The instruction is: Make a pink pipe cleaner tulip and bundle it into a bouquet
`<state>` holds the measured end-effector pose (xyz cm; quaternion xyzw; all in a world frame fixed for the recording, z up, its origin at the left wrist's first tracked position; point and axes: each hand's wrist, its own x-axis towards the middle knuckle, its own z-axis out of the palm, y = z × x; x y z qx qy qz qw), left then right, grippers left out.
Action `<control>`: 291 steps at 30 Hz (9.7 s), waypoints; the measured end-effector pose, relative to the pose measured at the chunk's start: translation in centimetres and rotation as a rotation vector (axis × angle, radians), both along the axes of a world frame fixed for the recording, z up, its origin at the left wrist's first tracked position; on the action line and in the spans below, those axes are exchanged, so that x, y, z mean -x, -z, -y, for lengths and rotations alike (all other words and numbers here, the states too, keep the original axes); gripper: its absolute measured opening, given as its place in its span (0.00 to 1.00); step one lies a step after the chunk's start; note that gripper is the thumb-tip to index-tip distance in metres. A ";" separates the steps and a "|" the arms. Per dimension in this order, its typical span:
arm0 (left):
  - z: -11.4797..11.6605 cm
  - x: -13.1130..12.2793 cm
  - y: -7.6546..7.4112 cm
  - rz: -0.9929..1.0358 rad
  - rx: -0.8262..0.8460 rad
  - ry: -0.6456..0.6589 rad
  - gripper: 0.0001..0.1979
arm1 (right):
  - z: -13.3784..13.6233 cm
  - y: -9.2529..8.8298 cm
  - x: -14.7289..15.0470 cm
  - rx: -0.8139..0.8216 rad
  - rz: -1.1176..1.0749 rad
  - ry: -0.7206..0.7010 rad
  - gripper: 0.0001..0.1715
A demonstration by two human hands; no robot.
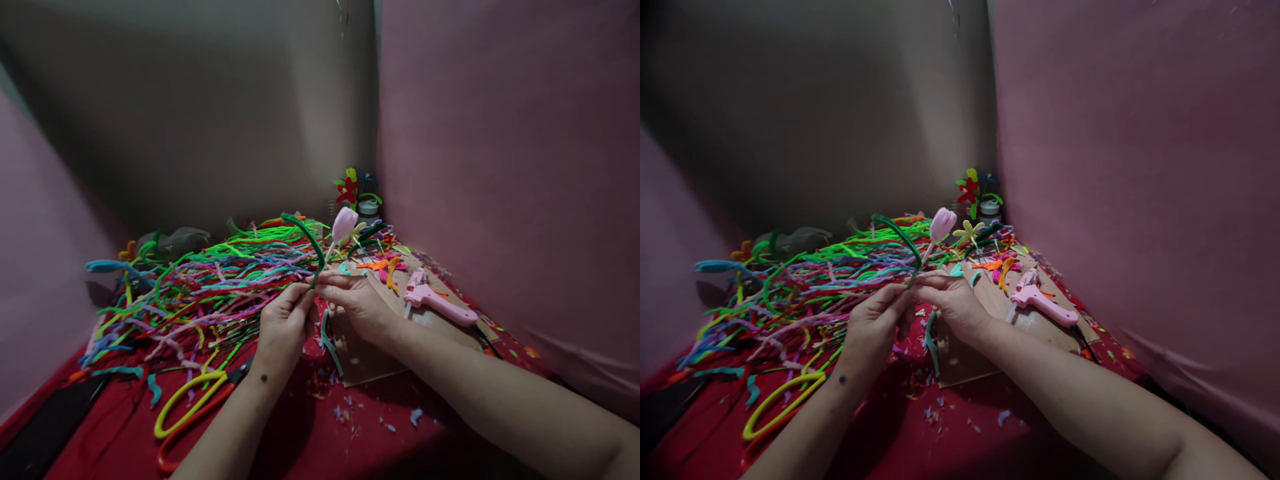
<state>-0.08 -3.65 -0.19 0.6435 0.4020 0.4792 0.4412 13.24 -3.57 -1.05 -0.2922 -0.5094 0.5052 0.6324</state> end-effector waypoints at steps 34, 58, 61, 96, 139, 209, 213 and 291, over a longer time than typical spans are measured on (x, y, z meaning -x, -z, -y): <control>-0.3 0.9 -0.9 0.070 0.223 0.311 0.12 | -0.2 0.0 -0.4 0.056 -0.113 -0.099 0.07; -0.6 1.2 -0.8 0.162 0.350 0.356 0.09 | -0.1 -0.2 -0.7 0.024 -0.020 -0.112 0.07; -0.7 1.5 -0.9 0.158 0.415 0.420 0.11 | 0.1 -0.2 -0.6 -0.024 -0.027 -0.147 0.04; -0.8 0.9 -1.3 0.235 0.280 0.249 0.08 | -0.3 -0.3 -0.6 0.077 -0.034 0.000 0.08; -0.1 -0.2 0.3 -0.014 -0.075 -0.035 0.05 | 0.2 -0.6 -0.5 0.038 0.094 0.013 0.12; -1.6 1.0 -1.3 0.324 0.173 -0.021 0.13 | -0.4 0.1 -0.6 0.118 -0.016 -0.059 0.05; -1.8 1.1 -1.1 0.317 0.140 -0.068 0.09 | -0.4 0.2 -0.6 0.149 -0.025 -0.056 0.07; -0.3 0.4 -0.7 0.451 0.498 0.463 0.08 | 0.2 -0.6 -0.6 -0.044 0.051 -0.045 0.08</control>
